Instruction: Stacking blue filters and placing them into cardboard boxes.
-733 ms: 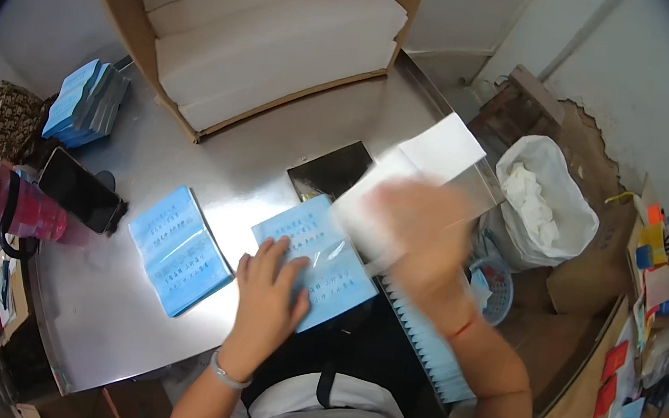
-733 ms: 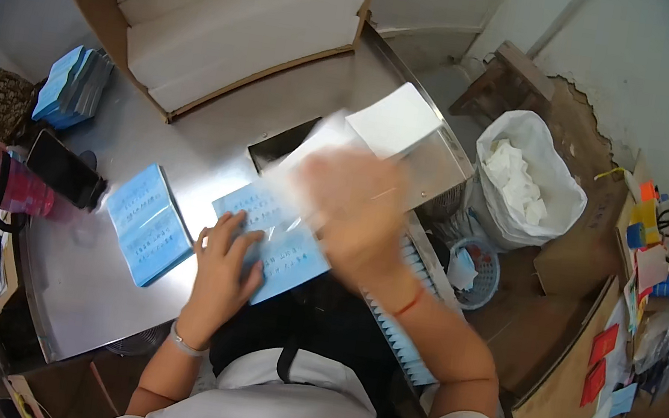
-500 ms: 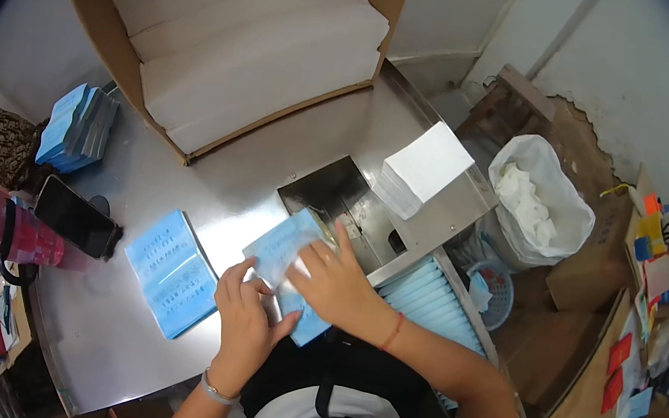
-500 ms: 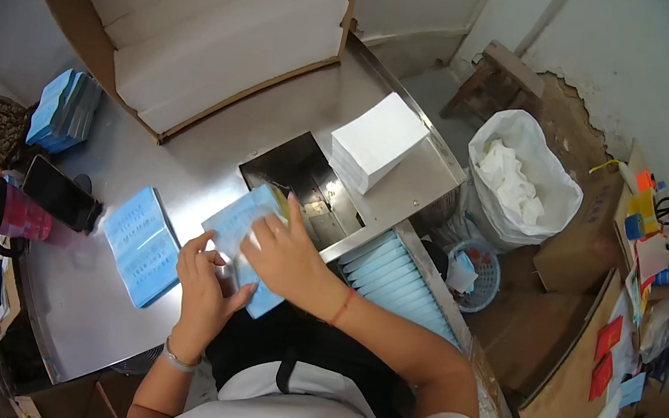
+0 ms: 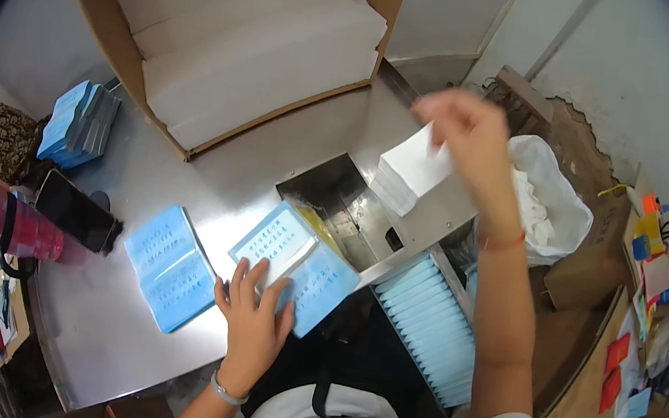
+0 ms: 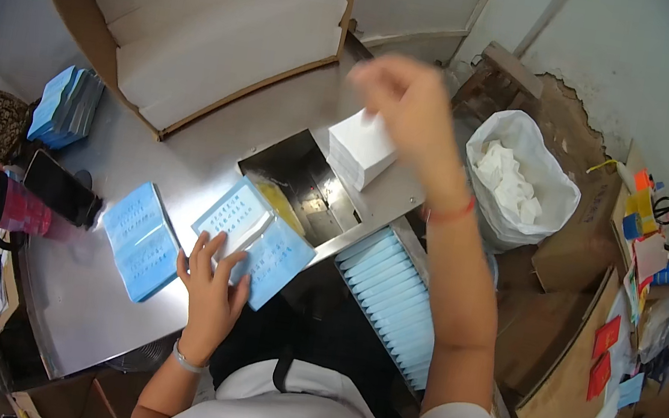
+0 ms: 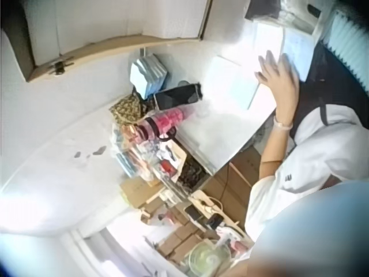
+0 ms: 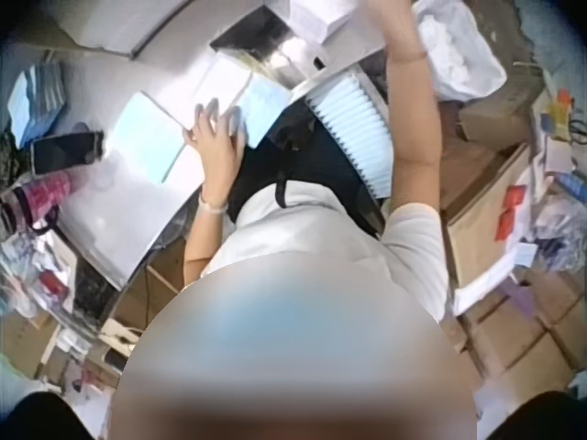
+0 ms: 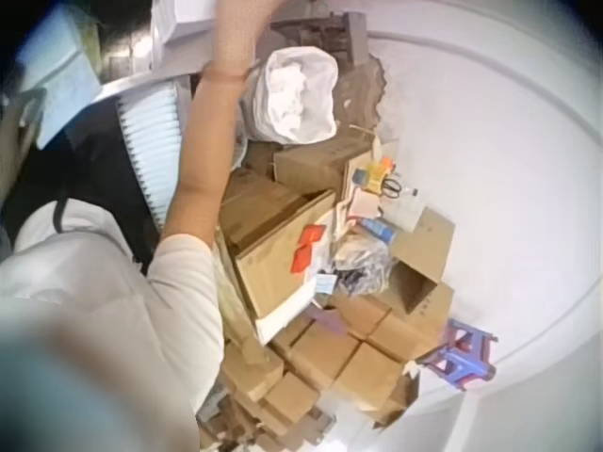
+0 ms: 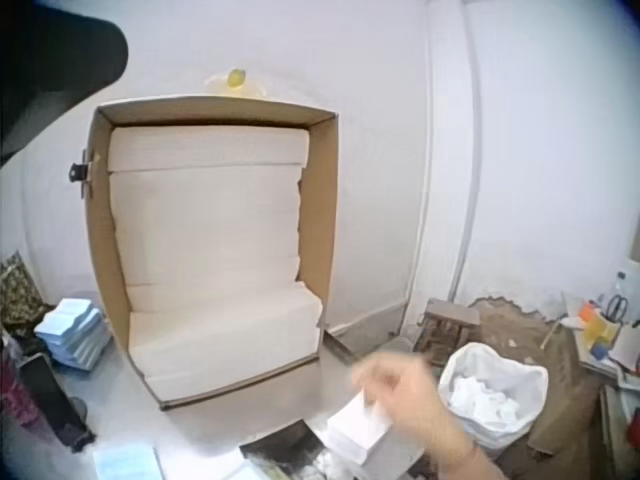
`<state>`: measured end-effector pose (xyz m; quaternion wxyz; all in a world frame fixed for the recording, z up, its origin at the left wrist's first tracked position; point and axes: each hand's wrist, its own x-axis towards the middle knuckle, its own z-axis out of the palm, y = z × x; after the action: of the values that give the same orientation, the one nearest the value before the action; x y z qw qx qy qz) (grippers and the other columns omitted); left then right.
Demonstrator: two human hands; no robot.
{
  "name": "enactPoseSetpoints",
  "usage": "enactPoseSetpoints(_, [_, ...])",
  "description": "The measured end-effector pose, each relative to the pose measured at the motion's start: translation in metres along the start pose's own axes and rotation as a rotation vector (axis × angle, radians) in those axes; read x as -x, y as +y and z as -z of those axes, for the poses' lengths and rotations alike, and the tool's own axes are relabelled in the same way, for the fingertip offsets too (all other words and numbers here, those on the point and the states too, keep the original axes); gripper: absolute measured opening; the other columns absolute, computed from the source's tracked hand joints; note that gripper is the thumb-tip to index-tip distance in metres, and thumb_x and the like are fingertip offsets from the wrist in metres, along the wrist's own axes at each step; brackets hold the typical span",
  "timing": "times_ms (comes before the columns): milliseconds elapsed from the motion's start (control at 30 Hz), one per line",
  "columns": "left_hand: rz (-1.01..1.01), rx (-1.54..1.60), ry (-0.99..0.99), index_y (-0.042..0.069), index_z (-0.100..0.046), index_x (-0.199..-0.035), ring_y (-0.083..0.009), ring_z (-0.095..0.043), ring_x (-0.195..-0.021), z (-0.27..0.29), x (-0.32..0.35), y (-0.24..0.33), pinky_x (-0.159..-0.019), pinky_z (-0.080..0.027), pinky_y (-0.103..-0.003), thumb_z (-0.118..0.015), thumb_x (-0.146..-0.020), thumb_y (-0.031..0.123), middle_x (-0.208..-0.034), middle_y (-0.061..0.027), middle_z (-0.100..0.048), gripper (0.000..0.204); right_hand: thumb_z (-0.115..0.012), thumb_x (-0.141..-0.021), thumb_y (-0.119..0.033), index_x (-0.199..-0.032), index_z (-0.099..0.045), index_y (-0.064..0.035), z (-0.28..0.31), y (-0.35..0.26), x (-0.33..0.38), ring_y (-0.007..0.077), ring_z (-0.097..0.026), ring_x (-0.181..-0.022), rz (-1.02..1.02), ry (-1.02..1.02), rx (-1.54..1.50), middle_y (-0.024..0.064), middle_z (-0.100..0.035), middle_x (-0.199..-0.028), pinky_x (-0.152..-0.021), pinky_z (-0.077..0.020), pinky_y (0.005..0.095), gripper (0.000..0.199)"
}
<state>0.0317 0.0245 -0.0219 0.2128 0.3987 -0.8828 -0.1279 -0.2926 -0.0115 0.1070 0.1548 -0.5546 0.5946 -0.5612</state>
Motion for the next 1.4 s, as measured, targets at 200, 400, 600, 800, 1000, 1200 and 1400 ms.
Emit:
enactPoseSetpoints(200, [0.046,0.125,0.159,0.013,-0.06,-0.122,-0.0424,-0.035,-0.136,0.012,-0.001,0.0,-0.11,-0.019,-0.059,-0.073,-0.078,0.014,-0.142,-0.019,-0.042,0.046,-0.074,-0.078,-0.017,-0.086,-0.071,-0.0048,-0.035,-0.007,0.058,0.0227,-0.054,-0.075,0.325,0.159,0.817,0.0076,-0.058,-0.081,-0.072,-0.0452,0.0343,0.015])
enactPoseSetpoints(400, [-0.047,-0.201,-0.145,0.009,-0.06,-0.113,-0.0416,-0.037,-0.131,0.022,-0.044,0.002,-0.1,-0.032,-0.06,-0.082,-0.07,0.029,-0.145,-0.0213,-0.039,0.052,-0.071,-0.078,-0.015,-0.082,-0.071,-0.0041,-0.036,0.028,0.06,0.0293,-0.051,-0.087,0.363,0.125,0.977,0.0111,-0.057,-0.091,-0.089,-0.0403,0.0425,0.011])
enactPoseSetpoints(600, [-0.245,-0.252,-0.21,0.007,-0.061,-0.106,-0.0395,-0.042,-0.128,0.011,-0.07,0.0,-0.096,-0.036,-0.057,-0.071,-0.079,0.05,-0.145,-0.0233,-0.041,0.052,-0.067,-0.077,-0.01,-0.082,-0.07,-0.0022,-0.038,0.027,0.06,0.0284,-0.053,-0.082,0.265,0.161,0.83,0.0087,-0.057,-0.087,-0.087,-0.0417,0.0421,0.009])
enactPoseSetpoints(800, [-0.013,-0.019,-0.23,0.009,-0.062,-0.116,-0.0328,-0.055,-0.102,0.025,-0.033,0.013,-0.081,-0.046,-0.046,-0.071,-0.081,0.044,-0.14,-0.0223,-0.047,0.05,-0.067,-0.071,-0.006,-0.091,-0.07,-0.0029,-0.014,0.029,0.055,0.0302,-0.056,-0.087,0.321,0.066,0.792,0.0091,-0.059,-0.09,-0.084,-0.0434,0.043,0.02])
enactPoseSetpoints(1000, [-0.09,0.003,-0.218,0.008,-0.057,-0.128,-0.0319,-0.055,-0.099,0.032,-0.029,-0.001,-0.084,-0.044,-0.042,-0.066,-0.072,0.009,-0.136,-0.0207,-0.049,0.057,-0.062,-0.071,-0.006,-0.106,-0.067,-0.0016,-0.068,-0.004,0.111,0.0305,-0.063,-0.097,0.538,0.029,0.604,0.0144,-0.065,-0.111,-0.088,-0.0479,0.0447,0.036])
enactPoseSetpoints(1200, [0.057,0.366,-0.268,0.011,-0.056,-0.134,-0.0246,-0.06,-0.073,0.027,-0.044,0.003,-0.072,-0.052,-0.033,-0.067,-0.07,-0.007,-0.144,-0.0198,-0.041,0.068,-0.059,-0.079,-0.014,-0.103,-0.066,-0.0083,-0.111,0.022,0.152,0.0294,-0.063,-0.09,0.444,-0.354,0.721,0.0144,-0.063,-0.101,-0.106,-0.037,0.0515,0.025])
enactPoseSetpoints(1400, [-0.192,0.532,-0.308,0.008,-0.058,-0.132,-0.0291,-0.059,-0.107,0.041,-0.035,0.026,-0.084,-0.049,-0.031,-0.068,-0.075,-0.008,-0.143,-0.0195,-0.044,0.06,-0.066,-0.073,-0.018,-0.073,-0.069,-0.0063,-0.147,0.048,0.093,0.0298,-0.065,-0.079,0.174,-0.597,0.672,0.0121,-0.064,-0.072,-0.093,-0.0444,0.0475,0.012])
